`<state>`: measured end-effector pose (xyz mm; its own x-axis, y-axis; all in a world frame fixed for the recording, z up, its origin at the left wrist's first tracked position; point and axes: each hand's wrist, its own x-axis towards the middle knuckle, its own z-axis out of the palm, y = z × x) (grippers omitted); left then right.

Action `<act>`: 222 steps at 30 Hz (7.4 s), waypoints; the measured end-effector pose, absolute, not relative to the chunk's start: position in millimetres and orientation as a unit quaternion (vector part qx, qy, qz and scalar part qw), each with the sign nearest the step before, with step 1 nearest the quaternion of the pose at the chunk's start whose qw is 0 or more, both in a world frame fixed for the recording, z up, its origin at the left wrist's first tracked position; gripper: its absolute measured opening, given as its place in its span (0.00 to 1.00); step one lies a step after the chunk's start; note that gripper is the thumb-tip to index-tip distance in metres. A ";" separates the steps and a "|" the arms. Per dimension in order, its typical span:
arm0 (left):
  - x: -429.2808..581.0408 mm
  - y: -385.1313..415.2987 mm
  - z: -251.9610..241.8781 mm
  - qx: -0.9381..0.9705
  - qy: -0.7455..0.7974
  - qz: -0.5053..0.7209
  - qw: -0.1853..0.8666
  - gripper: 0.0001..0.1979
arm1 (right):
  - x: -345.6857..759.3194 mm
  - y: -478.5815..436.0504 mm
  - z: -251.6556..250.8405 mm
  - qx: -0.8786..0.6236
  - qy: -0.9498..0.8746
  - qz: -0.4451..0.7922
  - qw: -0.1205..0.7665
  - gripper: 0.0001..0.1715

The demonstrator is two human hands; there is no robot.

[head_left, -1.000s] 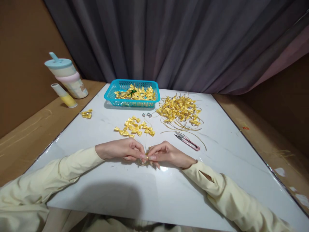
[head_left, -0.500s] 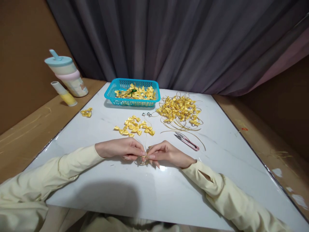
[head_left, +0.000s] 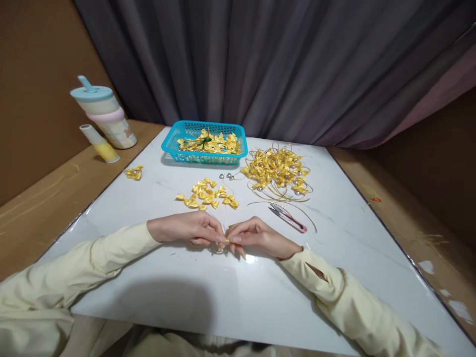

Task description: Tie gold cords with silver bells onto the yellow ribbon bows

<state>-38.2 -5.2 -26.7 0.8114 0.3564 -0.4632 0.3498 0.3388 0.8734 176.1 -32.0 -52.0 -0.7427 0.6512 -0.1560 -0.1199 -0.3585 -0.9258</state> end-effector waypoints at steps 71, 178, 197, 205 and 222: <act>-41.1 -47.4 17.5 0.914 0.298 0.118 0.250 0.14 | 168.5 -66.0 3.2 -0.325 -0.894 0.175 0.252 0.13; -1.0 -22.0 18.9 0.849 0.374 0.132 0.350 0.11 | 198.7 -43.4 25.8 -0.394 -0.830 0.336 0.207 0.12; 6.1 -26.9 17.5 0.870 0.358 0.127 0.315 0.16 | 203.1 -46.7 30.6 -0.423 -0.809 0.300 0.278 0.13; 3.1 -25.1 14.5 0.904 0.305 0.110 0.277 0.17 | 202.6 -45.6 31.2 -0.430 -0.813 0.306 0.247 0.12; 11.6 -28.3 -8.4 0.872 0.346 0.199 0.282 0.15 | 201.9 -44.2 30.0 -0.483 -0.771 0.309 0.278 0.11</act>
<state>11.6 -28.3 -8.4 0.6819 0.7155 0.1516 0.4909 -0.6014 0.6304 201.9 -44.2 30.0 -0.3793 0.9160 0.1305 0.5714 0.3428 -0.7456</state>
